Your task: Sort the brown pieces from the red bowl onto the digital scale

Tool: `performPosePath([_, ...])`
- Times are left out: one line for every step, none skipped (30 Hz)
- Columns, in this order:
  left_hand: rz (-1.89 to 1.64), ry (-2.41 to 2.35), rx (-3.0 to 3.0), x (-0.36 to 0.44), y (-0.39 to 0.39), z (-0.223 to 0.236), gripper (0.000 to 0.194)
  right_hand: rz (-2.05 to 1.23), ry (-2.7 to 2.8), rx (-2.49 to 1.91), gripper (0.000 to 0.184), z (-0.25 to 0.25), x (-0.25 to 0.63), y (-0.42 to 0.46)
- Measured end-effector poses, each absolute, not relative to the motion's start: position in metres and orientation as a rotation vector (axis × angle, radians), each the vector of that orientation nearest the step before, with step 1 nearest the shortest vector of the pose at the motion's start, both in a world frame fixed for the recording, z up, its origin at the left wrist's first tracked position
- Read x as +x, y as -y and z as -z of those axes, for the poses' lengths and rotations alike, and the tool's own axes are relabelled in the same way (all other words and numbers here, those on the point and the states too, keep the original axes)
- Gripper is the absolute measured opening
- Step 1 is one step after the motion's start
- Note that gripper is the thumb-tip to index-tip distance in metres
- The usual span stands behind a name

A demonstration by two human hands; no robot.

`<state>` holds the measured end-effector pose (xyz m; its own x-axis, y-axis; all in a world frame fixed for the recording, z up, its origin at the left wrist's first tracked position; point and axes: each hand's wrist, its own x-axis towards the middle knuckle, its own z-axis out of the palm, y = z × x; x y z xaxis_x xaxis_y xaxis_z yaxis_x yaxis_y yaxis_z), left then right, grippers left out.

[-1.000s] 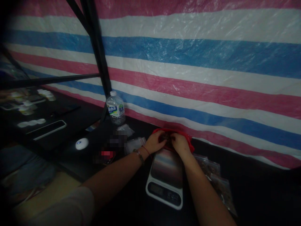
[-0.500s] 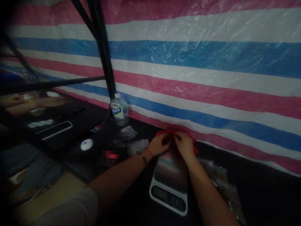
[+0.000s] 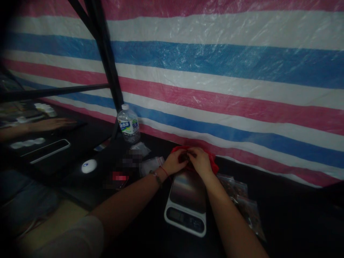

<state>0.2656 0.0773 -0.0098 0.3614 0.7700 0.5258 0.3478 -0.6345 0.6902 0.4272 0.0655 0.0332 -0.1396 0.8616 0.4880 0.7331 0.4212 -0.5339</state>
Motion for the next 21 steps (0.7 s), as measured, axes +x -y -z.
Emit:
performPosePath([-1.208,-0.959,2.165,0.266,-0.077,0.009,0.046,-0.203,1.950,-1.346,0.020,-0.034,0.427,-0.065])
performPosePath([-1.206,-0.954,2.168,0.266,-0.077,0.009,0.045,-0.193,1.992,-1.335,0.020,-0.034,0.427,-0.065])
performPosePath([-1.201,-0.953,2.172,0.266,-0.077,0.009,0.044,-0.185,2.032,-1.326,0.021,-0.035,0.427,-0.064])
performPosePath([-1.198,-0.957,2.175,0.266,-0.077,0.009,0.042,-0.180,2.067,-1.320,0.022,-0.036,0.427,-0.064])
performPosePath([-1.199,-0.964,2.178,0.266,-0.077,0.009,0.041,-0.180,2.095,-1.315,0.022,-0.037,0.427,-0.063])
performPosePath([-1.204,-0.972,2.181,0.266,-0.077,0.009,0.040,-0.183,2.118,-1.309,0.023,-0.037,0.427,-0.063])
performPosePath([-1.208,-0.980,2.182,0.266,-0.077,0.009,0.039,-0.187,2.135,-1.303,0.023,-0.038,0.427,-0.063])
performPosePath([-1.211,-0.985,2.183,0.266,-0.078,0.010,0.038,-0.190,2.147,-1.296,0.024,-0.038,0.428,-0.064])
performPosePath([-1.211,-0.990,2.181,0.266,-0.078,0.010,0.038,-0.190,2.153,-1.293,0.025,-0.038,0.428,-0.064])
performPosePath([-1.207,-0.994,2.179,0.266,-0.079,0.011,0.037,-0.184,2.154,-1.294,0.025,-0.038,0.429,-0.064])
performPosePath([-1.201,-0.996,2.175,0.266,-0.079,0.011,0.037,-0.175,2.153,-1.299,0.026,-0.038,0.429,-0.065])
performPosePath([-1.198,-0.999,2.171,0.267,-0.079,0.011,0.037,-0.168,2.148,-1.304,0.026,-0.038,0.430,-0.065])
performPosePath([-1.198,-1.004,2.165,0.267,-0.079,0.012,0.037,-0.165,2.141,-1.310,0.027,-0.038,0.430,-0.065])
performPosePath([-1.204,-1.012,2.157,0.267,-0.079,0.012,0.037,-0.167,2.132,-1.317,0.026,-0.039,0.430,-0.065])
performPosePath([-1.211,-1.022,2.148,0.267,-0.079,0.012,0.038,-0.170,2.124,-1.323,0.026,-0.040,0.430,-0.065])
performPosePath([-1.219,-1.031,2.139,0.267,-0.078,0.012,0.038,-0.170,2.115,-1.329,0.026,-0.041,0.430,-0.064])
performPosePath([-1.226,-1.040,2.131,0.267,-0.078,0.011,0.038,-0.168,2.105,-1.337,0.025,-0.042,0.430,-0.064])
performPosePath([-1.231,-1.050,2.125,0.267,-0.078,0.011,0.039,-0.160,2.095,-1.350,0.025,-0.043,0.430,-0.063])
performPosePath([-1.235,-1.060,2.121,0.266,-0.078,0.011,0.039,-0.151,2.086,-1.365,0.024,-0.044,0.429,-0.062])
performPosePath([-1.239,-1.070,2.116,0.266,-0.078,0.011,0.040,-0.141,2.079,-1.383,0.024,-0.045,0.429,-0.062])
performPosePath([-1.243,-1.076,2.114,0.266,-0.078,0.011,0.041,-0.134,2.072,-1.402,0.024,-0.046,0.429,-0.061])
